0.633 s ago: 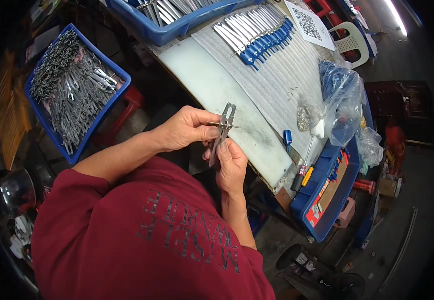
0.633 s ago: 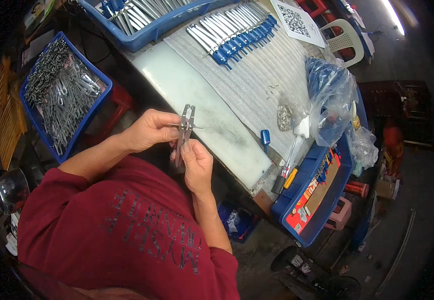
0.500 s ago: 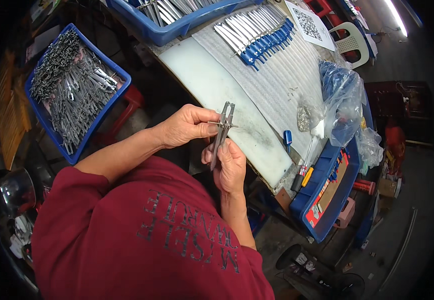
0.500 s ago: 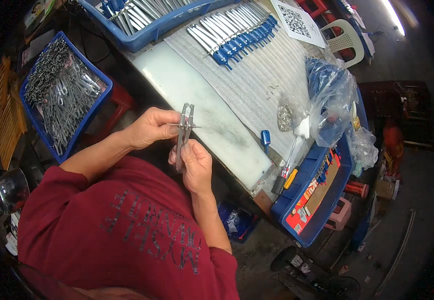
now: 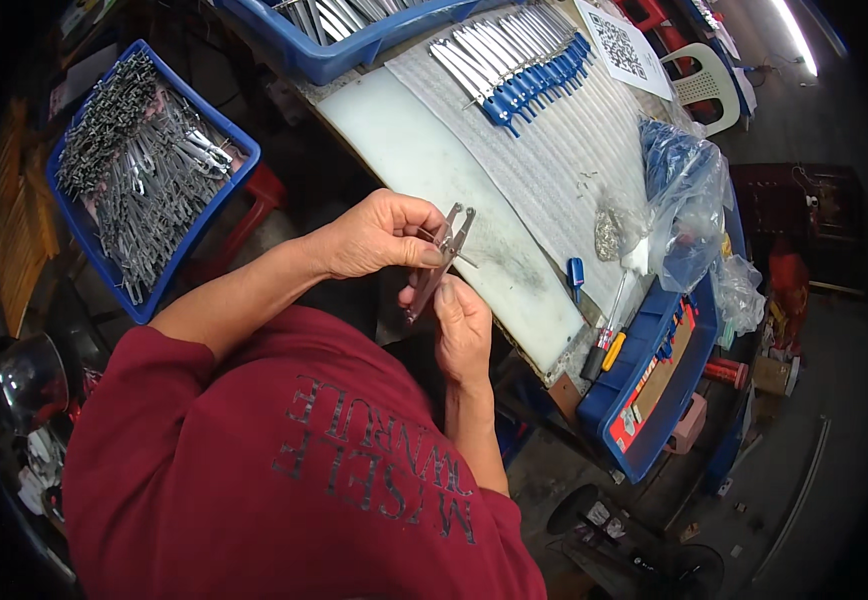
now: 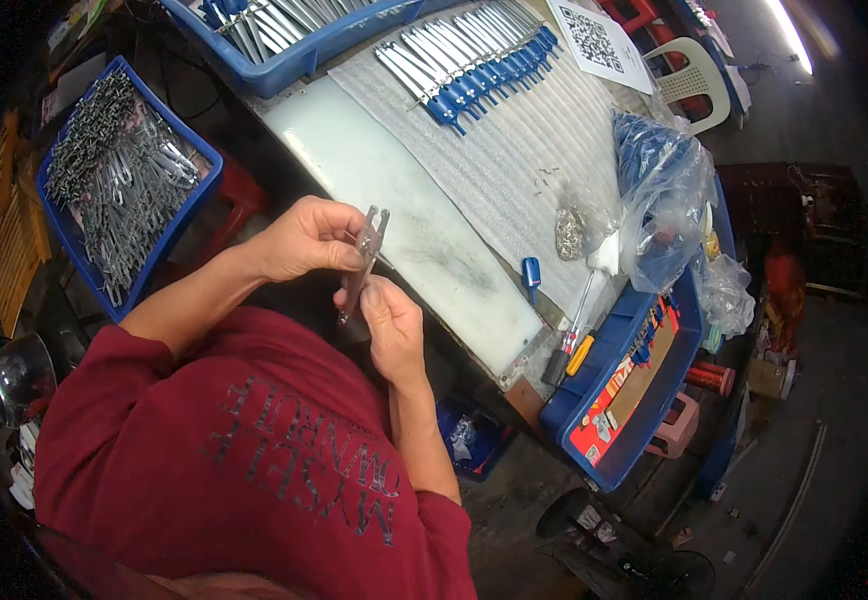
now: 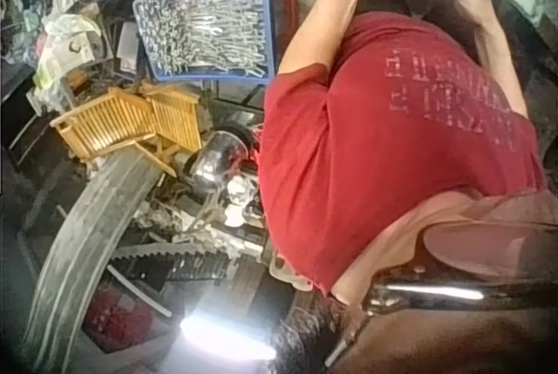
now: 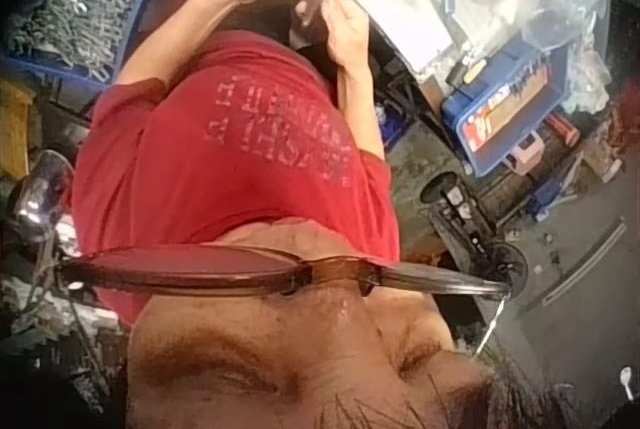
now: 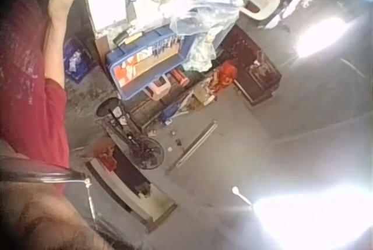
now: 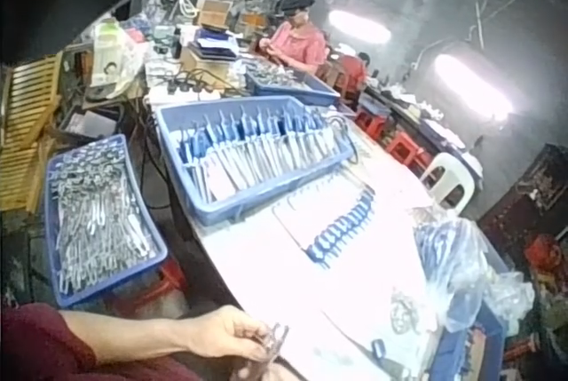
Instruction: Assembling blue-handled components by inserting metal plungers into plastic barrels and placing them on a tray.
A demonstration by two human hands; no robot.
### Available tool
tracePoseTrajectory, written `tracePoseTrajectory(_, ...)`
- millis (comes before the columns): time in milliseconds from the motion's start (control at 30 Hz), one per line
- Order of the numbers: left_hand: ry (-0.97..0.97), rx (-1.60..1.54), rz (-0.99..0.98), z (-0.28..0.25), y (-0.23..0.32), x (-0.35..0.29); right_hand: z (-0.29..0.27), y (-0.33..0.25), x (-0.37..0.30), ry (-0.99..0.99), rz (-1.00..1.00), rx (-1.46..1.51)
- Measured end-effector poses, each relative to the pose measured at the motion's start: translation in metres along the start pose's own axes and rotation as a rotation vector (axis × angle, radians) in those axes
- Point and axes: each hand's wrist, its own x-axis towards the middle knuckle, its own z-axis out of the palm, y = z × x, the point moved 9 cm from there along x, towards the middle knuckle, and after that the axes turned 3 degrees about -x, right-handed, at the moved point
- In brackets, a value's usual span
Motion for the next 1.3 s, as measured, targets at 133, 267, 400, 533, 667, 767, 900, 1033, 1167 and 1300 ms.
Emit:
tracePoseTrajectory(133, 0.161, 0.189, 0.054, -0.005, 0.008, -0.002, -0.004, -0.003, -0.002, 0.04, -0.081, -0.19)
tracePoseTrajectory(267, 0.167, 0.184, 0.033, -0.003, 0.005, -0.005, -0.004, -0.005, -0.001, 0.05, -0.134, -0.267)
tracePoseTrajectory(400, 0.188, 0.215, 0.038, -0.002, 0.006, -0.005, -0.004, -0.008, -0.002, 0.057, -0.151, -0.29)
tracePoseTrajectory(533, 0.236, 0.287, 0.03, -0.003, 0.005, -0.008, -0.007, -0.007, -0.003, 0.049, -0.094, -0.316)
tracePoseTrajectory(667, 0.249, 0.324, 0.069, -0.002, 0.01, -0.009, -0.019, -0.019, -0.003, 0.187, -0.15, -0.159)
tracePoseTrajectory(767, 0.223, 0.302, 0.044, 0.003, 0.009, -0.008, -0.029, -0.029, -0.001, 0.255, -0.216, -0.07)
tracePoseTrajectory(900, 0.205, 0.323, 0.02, 0.008, 0.006, -0.01, -0.026, -0.035, -0.002, 0.259, -0.242, -0.093)
tracePoseTrajectory(1033, 0.216, 0.382, 0.031, 0.005, 0.002, -0.007, -0.028, -0.034, -0.003, 0.272, -0.253, -0.14)
tracePoseTrajectory(1167, 0.208, 0.464, 0.048, 0.01, 0.004, -0.008, -0.029, -0.033, -0.005, 0.268, -0.246, -0.128)
tracePoseTrajectory(1300, 0.256, 0.373, 0.103, 0.009, 0.007, -0.008, -0.027, -0.034, -0.004, 0.259, -0.236, -0.136)
